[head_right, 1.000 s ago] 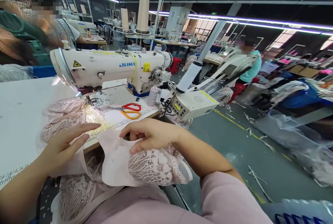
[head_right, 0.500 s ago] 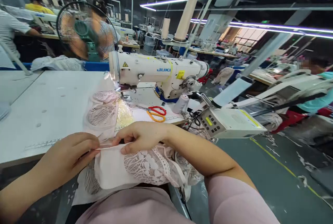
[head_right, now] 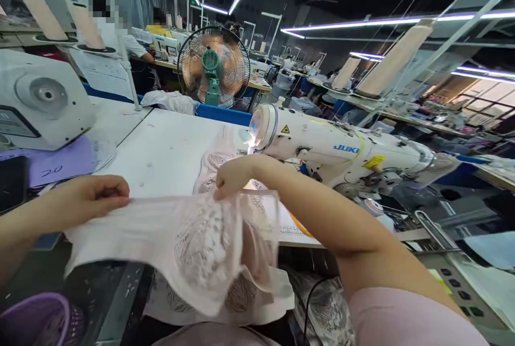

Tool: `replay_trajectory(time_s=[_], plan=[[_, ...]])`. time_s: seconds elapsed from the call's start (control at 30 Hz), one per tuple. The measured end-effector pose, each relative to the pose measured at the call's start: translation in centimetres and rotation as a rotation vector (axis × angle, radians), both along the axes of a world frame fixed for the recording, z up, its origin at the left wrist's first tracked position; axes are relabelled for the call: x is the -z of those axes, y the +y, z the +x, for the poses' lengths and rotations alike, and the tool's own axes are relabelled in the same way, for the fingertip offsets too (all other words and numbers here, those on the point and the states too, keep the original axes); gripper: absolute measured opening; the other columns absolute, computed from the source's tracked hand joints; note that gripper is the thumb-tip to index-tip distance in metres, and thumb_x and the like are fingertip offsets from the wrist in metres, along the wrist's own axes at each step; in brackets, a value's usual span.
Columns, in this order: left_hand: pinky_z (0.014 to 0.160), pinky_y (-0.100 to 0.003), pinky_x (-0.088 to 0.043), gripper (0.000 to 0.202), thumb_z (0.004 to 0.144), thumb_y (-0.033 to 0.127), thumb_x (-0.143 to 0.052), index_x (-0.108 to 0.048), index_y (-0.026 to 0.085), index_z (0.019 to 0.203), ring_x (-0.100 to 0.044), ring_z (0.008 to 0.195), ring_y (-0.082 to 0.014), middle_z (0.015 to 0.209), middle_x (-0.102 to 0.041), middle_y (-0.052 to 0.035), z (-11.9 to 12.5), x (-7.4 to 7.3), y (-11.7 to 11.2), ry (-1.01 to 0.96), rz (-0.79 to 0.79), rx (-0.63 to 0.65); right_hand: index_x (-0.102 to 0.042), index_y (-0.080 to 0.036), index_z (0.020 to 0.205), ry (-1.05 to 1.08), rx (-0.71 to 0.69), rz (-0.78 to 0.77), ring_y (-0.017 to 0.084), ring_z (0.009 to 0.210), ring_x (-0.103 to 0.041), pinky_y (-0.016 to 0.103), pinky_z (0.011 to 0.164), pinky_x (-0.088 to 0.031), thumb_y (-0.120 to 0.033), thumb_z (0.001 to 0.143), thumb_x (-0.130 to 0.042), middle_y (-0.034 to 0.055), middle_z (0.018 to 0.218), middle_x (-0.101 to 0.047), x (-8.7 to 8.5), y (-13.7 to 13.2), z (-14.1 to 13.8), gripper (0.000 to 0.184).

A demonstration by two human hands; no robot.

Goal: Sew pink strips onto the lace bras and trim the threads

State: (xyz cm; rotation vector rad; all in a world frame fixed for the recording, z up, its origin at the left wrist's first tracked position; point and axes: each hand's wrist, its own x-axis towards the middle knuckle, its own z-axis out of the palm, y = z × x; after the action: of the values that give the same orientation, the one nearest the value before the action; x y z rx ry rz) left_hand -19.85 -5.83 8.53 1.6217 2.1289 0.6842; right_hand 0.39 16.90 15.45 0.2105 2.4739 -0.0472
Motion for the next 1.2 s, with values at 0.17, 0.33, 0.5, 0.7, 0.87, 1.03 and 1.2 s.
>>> replay_trajectory(time_s=[0.17, 0.33, 0.5, 0.7, 0.87, 1.03, 1.2], plan=[[0.045, -0.029, -0.041, 0.030, 0.074, 0.048, -0.046, -0.065, 0.024, 0.072, -0.061, 0.055, -0.0231, 0.065, -0.066, -0.0060, -6.1, 3.5, 2.8, 0.358, -0.114, -0.171, -0.067, -0.013, 0.088, 0.192, 0.043, 0.262, 0.027, 0.090, -0.061, 0.033, 0.069, -0.046, -0.032, 0.081, -0.070, 0.0147, 0.096, -0.064, 5.7, 0.5, -6.5, 0.021], [0.079, -0.046, -0.050, 0.045, 0.085, 0.040, -0.031, -0.064, 0.016, 0.105, -0.061, 0.104, -0.0366, 0.115, -0.064, -0.0155, -4.7, 4.8, 1.3, 0.539, -0.011, -0.325, -0.063, -0.012, 0.108, 0.396, 0.072, 0.372, 0.032, 0.106, -0.057, 0.038, 0.080, -0.047, -0.022, 0.087, -0.062, 0.0194, 0.111, -0.059, 3.7, 0.1, -5.9, 0.024], [0.092, -0.045, -0.050, 0.055, 0.093, 0.042, -0.026, -0.062, 0.010, 0.120, -0.059, 0.114, -0.0337, 0.125, -0.062, -0.0183, -0.2, 8.2, 1.2, 0.559, 0.118, -0.152, -0.059, -0.009, 0.120, 0.491, -0.080, -0.019, 0.027, 0.106, -0.061, 0.038, 0.088, -0.048, -0.029, 0.098, -0.044, 0.0179, 0.124, -0.060, 4.3, -4.5, -4.5, 0.034], [0.091, -0.070, -0.040, 0.055, 0.086, 0.047, -0.050, -0.055, 0.021, 0.134, -0.040, 0.129, -0.0491, 0.146, -0.040, -0.0229, 1.0, 11.2, -0.4, 0.764, 0.012, -0.119, -0.025, 0.004, 0.147, 0.389, -0.178, -0.180, 0.034, 0.145, -0.017, 0.044, 0.119, -0.020, -0.055, 0.090, -0.052, 0.0255, 0.155, -0.017, 12.5, -4.5, -4.2, 0.086], [0.077, -0.061, -0.050, 0.056, 0.088, 0.052, -0.040, -0.068, 0.014, 0.118, -0.062, 0.104, -0.0450, 0.135, -0.051, -0.0263, 1.1, 8.8, -2.5, 0.792, -0.032, -0.114, -0.022, 0.002, 0.148, 0.472, -0.252, -0.242, 0.030, 0.146, -0.014, 0.043, 0.120, -0.015, -0.059, 0.092, -0.046, 0.0229, 0.156, -0.013, 14.0, -2.9, -3.6, 0.087], [0.084, -0.053, -0.052, 0.070, 0.096, 0.046, -0.015, -0.071, 0.003, 0.101, -0.066, 0.097, -0.0373, 0.110, -0.067, -0.0253, 0.3, 8.2, -1.1, 0.780, 0.070, -0.157, -0.020, 0.000, 0.149, 0.511, -0.293, -0.260, 0.028, 0.147, -0.012, 0.042, 0.121, -0.012, -0.062, 0.092, -0.043, 0.0215, 0.156, -0.012, 14.2, -2.8, -3.5, 0.088], [0.087, -0.056, -0.051, 0.067, 0.098, 0.040, -0.015, -0.065, -0.002, 0.113, -0.063, 0.106, -0.0387, 0.114, -0.066, -0.0266, 1.0, 9.2, 0.5, 0.905, 0.216, -0.133, -0.017, -0.001, 0.150, 0.510, -0.291, -0.250, 0.028, 0.147, -0.011, 0.041, 0.121, -0.012, -0.063, 0.092, -0.040, 0.0202, 0.157, -0.011, 14.3, -2.8, -3.5, 0.089]])
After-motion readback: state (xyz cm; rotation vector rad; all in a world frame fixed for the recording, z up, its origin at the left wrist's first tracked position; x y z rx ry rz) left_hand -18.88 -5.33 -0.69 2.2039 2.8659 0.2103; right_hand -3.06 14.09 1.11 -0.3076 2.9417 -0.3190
